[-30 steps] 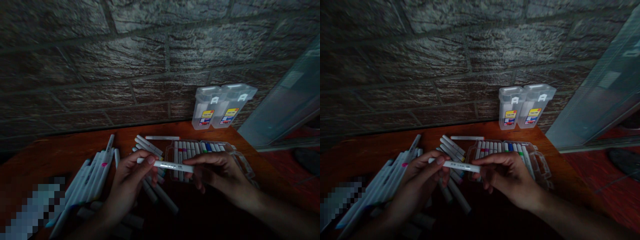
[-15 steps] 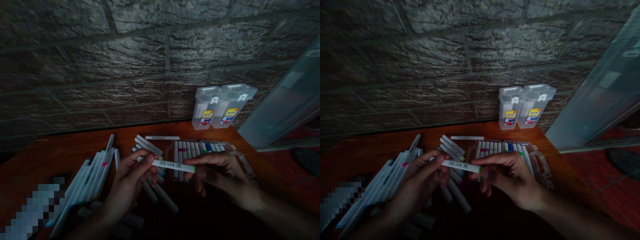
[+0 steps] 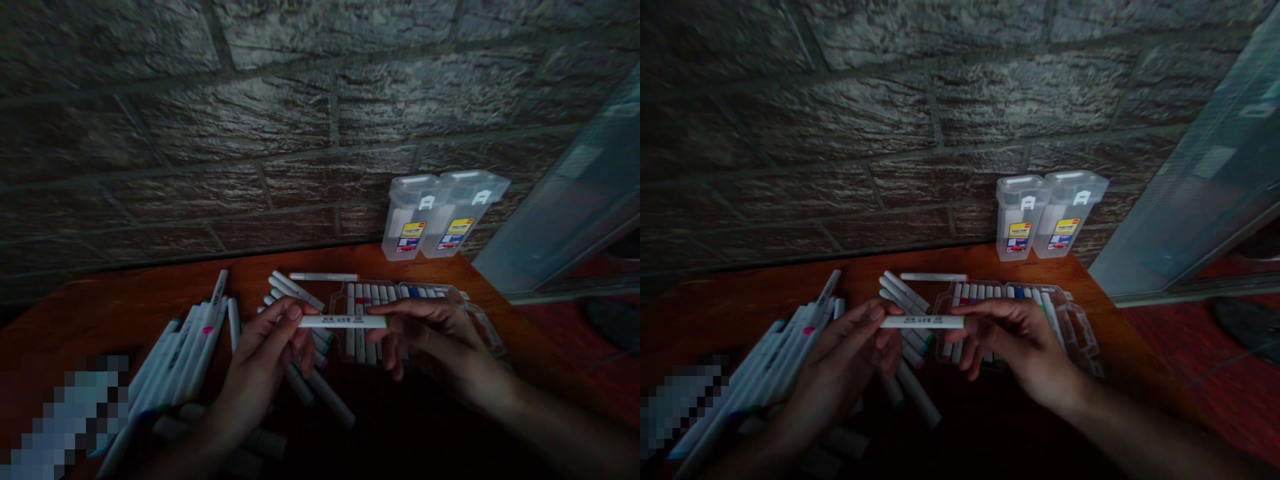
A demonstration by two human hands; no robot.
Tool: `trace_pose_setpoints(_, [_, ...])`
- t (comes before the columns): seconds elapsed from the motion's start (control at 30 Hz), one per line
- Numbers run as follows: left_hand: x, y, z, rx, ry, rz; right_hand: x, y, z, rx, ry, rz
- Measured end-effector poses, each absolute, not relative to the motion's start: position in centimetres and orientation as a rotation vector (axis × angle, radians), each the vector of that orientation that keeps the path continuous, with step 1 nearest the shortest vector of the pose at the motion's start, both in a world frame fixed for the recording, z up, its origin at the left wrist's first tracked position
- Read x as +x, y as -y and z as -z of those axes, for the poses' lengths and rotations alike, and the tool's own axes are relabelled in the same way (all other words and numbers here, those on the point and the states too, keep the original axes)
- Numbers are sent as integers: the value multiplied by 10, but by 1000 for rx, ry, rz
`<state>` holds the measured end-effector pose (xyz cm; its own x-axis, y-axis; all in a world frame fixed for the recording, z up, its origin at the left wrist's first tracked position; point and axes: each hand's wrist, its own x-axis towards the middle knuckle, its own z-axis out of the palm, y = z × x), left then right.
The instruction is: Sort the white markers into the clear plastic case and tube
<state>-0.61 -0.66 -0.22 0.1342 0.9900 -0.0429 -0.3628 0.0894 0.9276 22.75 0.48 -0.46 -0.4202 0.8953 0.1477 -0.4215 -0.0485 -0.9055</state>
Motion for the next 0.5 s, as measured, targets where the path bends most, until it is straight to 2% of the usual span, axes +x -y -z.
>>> trace_pose_setpoints(0.5, [-6, 8, 11, 1028, -861, -1176, 228, -8, 8, -792, 1332, -1446])
